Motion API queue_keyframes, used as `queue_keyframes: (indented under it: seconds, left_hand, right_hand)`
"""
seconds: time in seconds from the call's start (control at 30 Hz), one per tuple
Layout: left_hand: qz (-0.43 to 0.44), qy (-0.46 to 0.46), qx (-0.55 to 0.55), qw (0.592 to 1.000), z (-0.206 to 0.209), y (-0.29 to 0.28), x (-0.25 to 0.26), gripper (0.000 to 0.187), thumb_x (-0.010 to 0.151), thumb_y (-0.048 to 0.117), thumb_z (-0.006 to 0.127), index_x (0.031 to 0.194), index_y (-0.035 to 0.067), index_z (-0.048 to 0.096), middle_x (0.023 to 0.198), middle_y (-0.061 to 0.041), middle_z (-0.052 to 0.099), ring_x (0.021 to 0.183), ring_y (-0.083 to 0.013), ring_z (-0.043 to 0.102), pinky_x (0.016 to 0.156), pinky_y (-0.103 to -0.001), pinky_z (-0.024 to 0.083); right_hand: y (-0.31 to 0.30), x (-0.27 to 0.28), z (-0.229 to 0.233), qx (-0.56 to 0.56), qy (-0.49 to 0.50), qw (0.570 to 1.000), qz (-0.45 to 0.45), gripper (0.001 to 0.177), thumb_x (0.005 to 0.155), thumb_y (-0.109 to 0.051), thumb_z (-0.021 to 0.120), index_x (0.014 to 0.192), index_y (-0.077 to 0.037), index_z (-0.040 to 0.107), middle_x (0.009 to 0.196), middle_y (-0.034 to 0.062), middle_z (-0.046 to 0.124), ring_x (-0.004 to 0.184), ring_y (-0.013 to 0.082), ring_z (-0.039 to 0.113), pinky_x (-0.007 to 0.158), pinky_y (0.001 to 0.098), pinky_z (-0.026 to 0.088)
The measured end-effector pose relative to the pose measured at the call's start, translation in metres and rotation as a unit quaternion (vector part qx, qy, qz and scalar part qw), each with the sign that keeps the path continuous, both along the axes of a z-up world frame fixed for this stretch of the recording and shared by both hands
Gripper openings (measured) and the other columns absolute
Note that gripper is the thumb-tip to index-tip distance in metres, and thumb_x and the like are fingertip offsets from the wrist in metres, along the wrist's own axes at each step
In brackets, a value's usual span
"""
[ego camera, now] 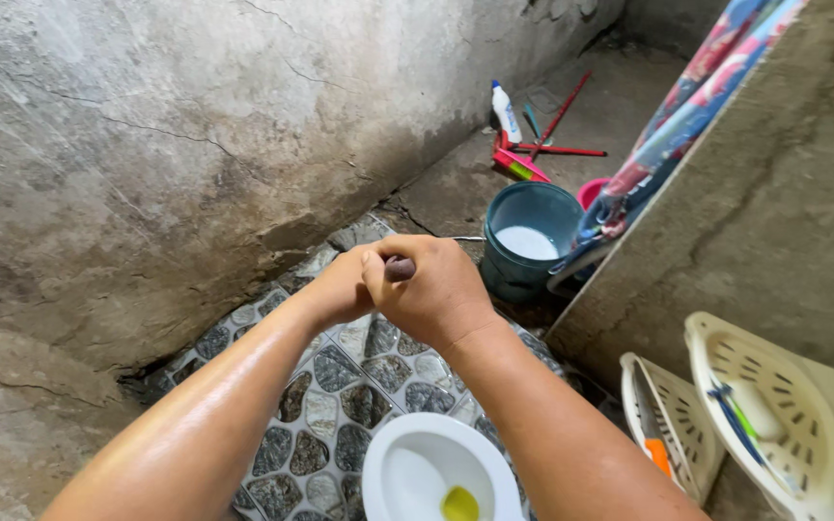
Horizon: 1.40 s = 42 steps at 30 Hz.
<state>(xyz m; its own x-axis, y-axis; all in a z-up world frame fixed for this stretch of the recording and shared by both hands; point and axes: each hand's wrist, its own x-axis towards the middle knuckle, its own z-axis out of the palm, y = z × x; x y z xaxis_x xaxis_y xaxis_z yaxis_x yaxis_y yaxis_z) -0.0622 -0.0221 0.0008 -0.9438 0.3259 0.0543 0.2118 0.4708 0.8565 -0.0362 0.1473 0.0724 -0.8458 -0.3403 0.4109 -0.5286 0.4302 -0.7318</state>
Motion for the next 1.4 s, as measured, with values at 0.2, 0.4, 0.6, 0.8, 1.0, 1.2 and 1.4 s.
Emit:
queue_keyframes:
  seconds: [0.2, 0.4, 0.6, 0.8, 1.0, 1.2, 1.4]
  left_hand:
    - [-0.072, -0.045, -0.109, 0.990, 0.040, 0.024, 0.031, 0.029, 0.091, 0.025, 0.064, 0.112, 0.008, 0.073, 0.102, -0.009, 0.080, 0.096, -0.0166, 0.073, 0.089, -0.032, 0.056]
    - [-0.165, -0.095, 0.016, 0.981, 0.034, 0.025, 0.051, 0.048, 0.087, 0.025, 0.068, 0.131, 0.006, 0.061, 0.127, -0.010, 0.072, 0.117, -0.0167, 0.065, 0.101, -0.032, 0.050]
    - [-0.105, -0.061, -0.014, 0.993, 0.035, 0.036, 0.049, 0.038, 0.092, 0.028, 0.065, 0.123, 0.006, 0.068, 0.117, -0.009, 0.076, 0.109, -0.0138, 0.067, 0.095, -0.032, 0.054]
    - [-0.006, -0.040, 0.000, 0.999, 0.032, 0.035, 0.043, 0.029, 0.085, 0.027, 0.071, 0.106, 0.006, 0.069, 0.103, -0.009, 0.077, 0.099, -0.0131, 0.067, 0.082, -0.034, 0.057]
    - [0.051, -0.011, -0.058, 0.997, -0.017, 0.023, 0.016, 0.031, 0.083, 0.030, 0.076, 0.102, 0.006, 0.071, 0.100, -0.009, 0.076, 0.094, -0.0139, 0.071, 0.081, -0.034, 0.057]
    - [0.070, -0.115, 0.174, 0.975, -0.045, 0.017, -0.030, 0.024, 0.087, 0.025, 0.072, 0.105, 0.009, 0.070, 0.107, -0.012, 0.073, 0.093, -0.0172, 0.066, 0.077, -0.038, 0.055]
    - [-0.013, 0.000, -0.058, 0.998, 0.008, 0.024, 0.018, 0.030, 0.086, 0.028, 0.071, 0.112, 0.011, 0.074, 0.109, -0.007, 0.078, 0.101, -0.0137, 0.071, 0.085, -0.033, 0.056]
  right_hand:
    - [0.034, 0.041, 0.044, 0.024, -0.052, 0.998, -0.010, 0.023, 0.086, -0.030, 0.070, 0.092, -0.009, 0.078, 0.081, 0.0152, 0.076, 0.074, 0.0285, 0.076, 0.068, 0.0330, 0.059]
    - [0.054, 0.069, 0.076, 0.064, -0.241, 0.966, 0.070, 0.042, 0.080, -0.047, 0.074, 0.098, -0.009, 0.079, 0.092, 0.0108, 0.080, 0.084, 0.0166, 0.078, 0.078, 0.0302, 0.059]
    - [0.044, 0.067, 0.068, 0.002, -0.203, 0.979, 0.002, 0.036, 0.084, -0.039, 0.068, 0.096, -0.006, 0.076, 0.081, 0.0138, 0.076, 0.073, 0.0172, 0.075, 0.073, 0.0327, 0.059]
    - [0.019, 0.061, 0.044, -0.077, -0.102, 0.990, -0.053, 0.024, 0.086, -0.026, 0.063, 0.086, -0.003, 0.072, 0.073, 0.0183, 0.070, 0.064, 0.0261, 0.070, 0.066, 0.0342, 0.058]
    - [0.004, 0.044, 0.002, -0.110, -0.043, 0.992, -0.053, 0.022, 0.088, -0.026, 0.063, 0.090, -0.006, 0.073, 0.081, 0.0171, 0.072, 0.074, 0.0314, 0.073, 0.070, 0.0361, 0.058]
    - [-0.003, 0.010, 0.002, -0.056, -0.028, 0.995, -0.079, 0.021, 0.086, -0.029, 0.066, 0.089, -0.010, 0.075, 0.083, 0.0181, 0.073, 0.080, 0.0365, 0.072, 0.071, 0.0395, 0.058]
    - [0.014, 0.045, 0.042, 0.015, -0.026, 0.998, -0.055, 0.023, 0.087, -0.030, 0.066, 0.087, -0.009, 0.075, 0.082, 0.0178, 0.073, 0.079, 0.0361, 0.072, 0.070, 0.0403, 0.057]
